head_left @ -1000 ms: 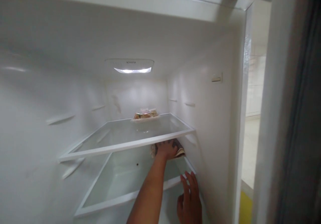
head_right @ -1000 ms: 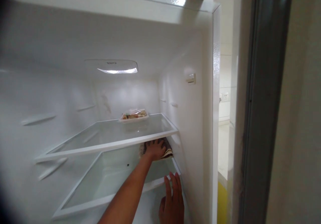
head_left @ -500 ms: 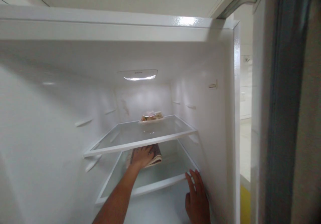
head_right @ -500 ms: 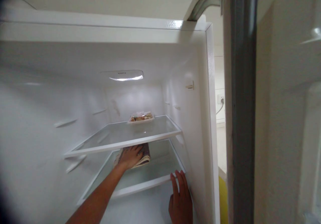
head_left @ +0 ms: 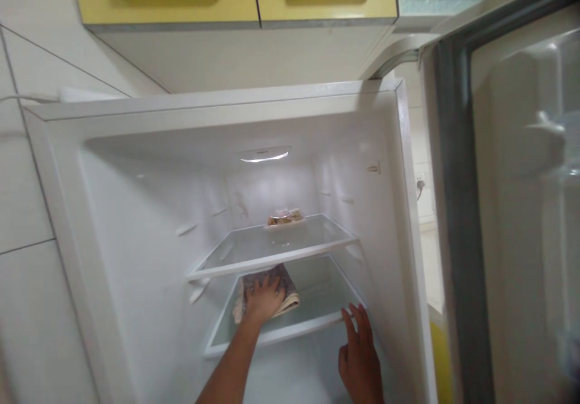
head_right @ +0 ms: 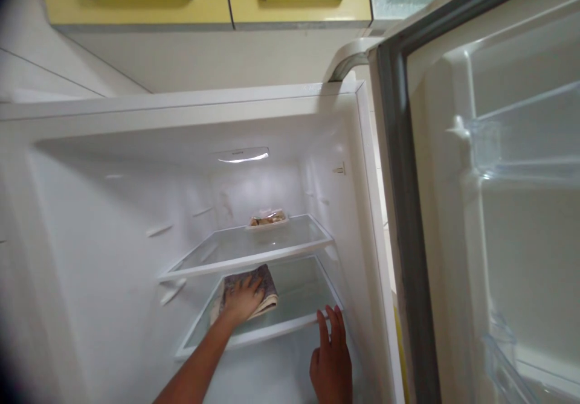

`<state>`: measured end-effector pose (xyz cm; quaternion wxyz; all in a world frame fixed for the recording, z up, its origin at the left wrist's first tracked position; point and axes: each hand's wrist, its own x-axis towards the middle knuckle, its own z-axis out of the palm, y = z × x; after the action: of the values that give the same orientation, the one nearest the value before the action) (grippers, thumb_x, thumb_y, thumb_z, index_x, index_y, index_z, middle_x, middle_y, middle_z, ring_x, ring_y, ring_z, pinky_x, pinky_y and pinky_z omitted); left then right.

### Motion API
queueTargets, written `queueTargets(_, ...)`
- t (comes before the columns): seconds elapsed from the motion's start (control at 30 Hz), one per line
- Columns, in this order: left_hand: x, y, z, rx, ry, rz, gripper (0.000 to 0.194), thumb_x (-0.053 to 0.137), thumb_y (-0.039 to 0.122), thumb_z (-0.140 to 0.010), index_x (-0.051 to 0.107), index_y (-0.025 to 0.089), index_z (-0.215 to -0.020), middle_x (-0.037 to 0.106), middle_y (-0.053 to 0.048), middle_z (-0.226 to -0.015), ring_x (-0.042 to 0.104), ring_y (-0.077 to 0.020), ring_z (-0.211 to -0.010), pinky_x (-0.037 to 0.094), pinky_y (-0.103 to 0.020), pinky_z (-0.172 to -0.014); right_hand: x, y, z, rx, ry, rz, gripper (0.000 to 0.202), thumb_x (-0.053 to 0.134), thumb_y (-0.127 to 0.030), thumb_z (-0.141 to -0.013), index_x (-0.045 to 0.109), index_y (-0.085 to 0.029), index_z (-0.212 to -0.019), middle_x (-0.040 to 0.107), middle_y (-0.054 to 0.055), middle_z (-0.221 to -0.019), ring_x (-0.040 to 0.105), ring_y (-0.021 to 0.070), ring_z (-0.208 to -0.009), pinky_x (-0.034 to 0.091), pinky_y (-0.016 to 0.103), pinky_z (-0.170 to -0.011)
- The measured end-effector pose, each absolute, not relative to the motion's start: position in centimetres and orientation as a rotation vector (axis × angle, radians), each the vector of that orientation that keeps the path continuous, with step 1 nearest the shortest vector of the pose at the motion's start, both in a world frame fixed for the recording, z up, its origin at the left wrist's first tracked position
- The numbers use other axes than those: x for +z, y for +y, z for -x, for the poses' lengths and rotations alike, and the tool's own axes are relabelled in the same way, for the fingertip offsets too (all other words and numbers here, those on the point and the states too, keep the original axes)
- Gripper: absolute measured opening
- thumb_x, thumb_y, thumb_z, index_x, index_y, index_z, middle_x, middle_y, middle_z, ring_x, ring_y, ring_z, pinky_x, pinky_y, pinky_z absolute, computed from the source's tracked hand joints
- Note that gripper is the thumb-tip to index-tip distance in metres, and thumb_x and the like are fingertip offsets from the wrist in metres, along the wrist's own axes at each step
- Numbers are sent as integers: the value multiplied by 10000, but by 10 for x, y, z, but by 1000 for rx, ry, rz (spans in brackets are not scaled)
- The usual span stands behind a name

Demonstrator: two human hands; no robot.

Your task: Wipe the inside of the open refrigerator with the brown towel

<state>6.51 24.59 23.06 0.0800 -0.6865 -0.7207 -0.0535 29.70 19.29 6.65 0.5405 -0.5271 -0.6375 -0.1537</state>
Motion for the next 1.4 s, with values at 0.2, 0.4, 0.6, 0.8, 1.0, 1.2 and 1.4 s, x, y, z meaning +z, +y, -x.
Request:
queueTargets(0.2,223,246,-164,-208,-2097,2207,680,267,576,-915,420,283,-1509,369,-135,-1620,308,-446,-1477,253,-688,-1148,71,188,-296,-341,-1530,1244,948,395,64,-738,145,-277,-1586,347,96,-1580,156,244,-1558,447,488,-1152)
queueTargets(0.4,216,249,-236,-293,-2015,2363,674,279,554,-914,425,266,-1506,343,-169,-1624,262,-479,-1487,194,-725,-1144,77,185,-302,-342,-1535,1242,1030,359,104,-686,70,-271,-1601,102,51,-1693,172,231,-1555,414,474,-1179)
queueTargets(0.6,222,241,-223,-298,-2019,2356,642,316,546,-907,433,317,-1495,377,-108,-1619,288,-443,-1487,217,-689,-1158,72,185,-315,-291,-1628,1283,1002,350,115,-676,210,-283,-1585,164,2,-1688,166,187,-1554,384,417,-1191)
queueTargets(0.8,220,223,-192,-318,-2007,2323,634,347,538,-899,463,311,-1480,408,-111,-1601,320,-441,-1473,219,-680,-1167,60,190,-321,-300,-1633,1323,902,371,83,-719,358,-299,-1537,354,15,-1622,223,203,-1539,462,399,-1116)
queueTargets(1.0,226,194,-144,-260,-1995,2293,620,315,525,-923,454,307,-1487,404,-111,-1605,349,-394,-1474,249,-634,-1181,64,188,-321,-324,-1637,1231,925,366,81,-740,223,-269,-1584,345,60,-1625,216,215,-1542,399,445,-1183)
queueTargets(1.2,243,160,-88,-137,-2119,2252,618,309,488,-933,413,301,-1513,359,-96,-1630,319,-384,-1493,250,-615,-1195,70,183,-322,-300,-1624,1280,813,359,59,-764,386,-244,-1518,410,65,-1591,285,220,-1519,432,438,-1150)
queueTargets(1.4,253,126,-27,-73,-2144,2215,599,323,443,-945,418,276,-1513,350,-80,-1634,327,-319,-1501,249,-549,-1227,71,183,-323,-199,-1617,1261,776,358,45,-744,490,-234,-1456,433,46,-1577,270,205,-1525,421,420,-1157)
